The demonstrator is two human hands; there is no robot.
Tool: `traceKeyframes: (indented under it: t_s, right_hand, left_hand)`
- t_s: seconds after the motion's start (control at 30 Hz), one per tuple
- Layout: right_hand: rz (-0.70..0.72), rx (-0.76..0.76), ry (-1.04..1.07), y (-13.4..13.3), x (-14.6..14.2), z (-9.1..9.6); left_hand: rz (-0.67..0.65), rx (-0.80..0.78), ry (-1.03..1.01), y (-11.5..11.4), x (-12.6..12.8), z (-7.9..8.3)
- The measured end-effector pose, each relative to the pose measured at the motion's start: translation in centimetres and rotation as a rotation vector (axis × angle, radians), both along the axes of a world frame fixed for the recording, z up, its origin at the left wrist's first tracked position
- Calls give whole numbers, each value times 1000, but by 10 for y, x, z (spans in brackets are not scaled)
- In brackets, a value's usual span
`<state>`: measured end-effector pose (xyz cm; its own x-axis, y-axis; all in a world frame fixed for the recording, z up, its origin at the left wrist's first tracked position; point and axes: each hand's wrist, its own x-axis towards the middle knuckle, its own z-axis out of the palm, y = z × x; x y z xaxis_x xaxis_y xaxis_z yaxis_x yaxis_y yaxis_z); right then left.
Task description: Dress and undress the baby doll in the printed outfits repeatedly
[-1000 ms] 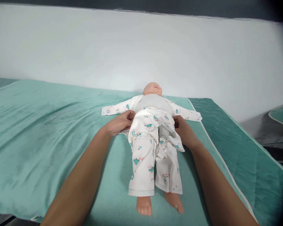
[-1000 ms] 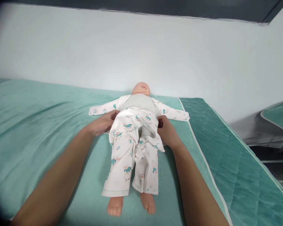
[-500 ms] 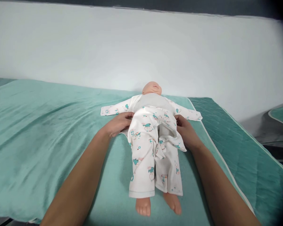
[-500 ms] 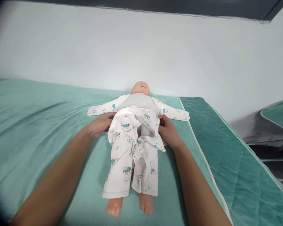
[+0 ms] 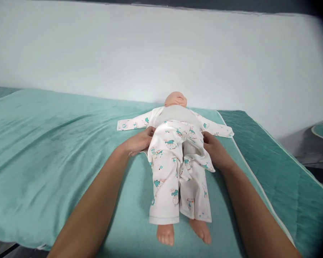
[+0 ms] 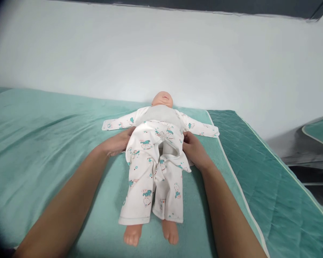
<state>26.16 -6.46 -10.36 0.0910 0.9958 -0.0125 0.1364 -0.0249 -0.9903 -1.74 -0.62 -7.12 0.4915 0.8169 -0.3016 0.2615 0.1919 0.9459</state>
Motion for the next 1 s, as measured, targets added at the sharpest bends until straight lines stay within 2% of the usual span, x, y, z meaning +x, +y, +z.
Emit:
traceKeyframes:
  t_s: [0.2,0.4,0.53,0.67,0.83,1.0]
  right_hand:
    - [39,-28,-30,0,1,2]
    - [42,29,82,-1,2,-7]
    - [24,37,129,-2,-2,-5]
    - [31,-15,160,-4,-5,1]
    - [53,-119,42,-3,-1,-1]
    - [124,-145,50,-3,1,-1]
  left_hand:
    - [-2,67,-73,0,0,2]
    - [114,77,-148,-3,11,-1]
    - [168,76,-237,-3,17,-7]
    - [126,47,-286,-3,17,-9]
    - [116,2,-216,-8,16,-2]
    - [83,35,-174,-9,15,-1]
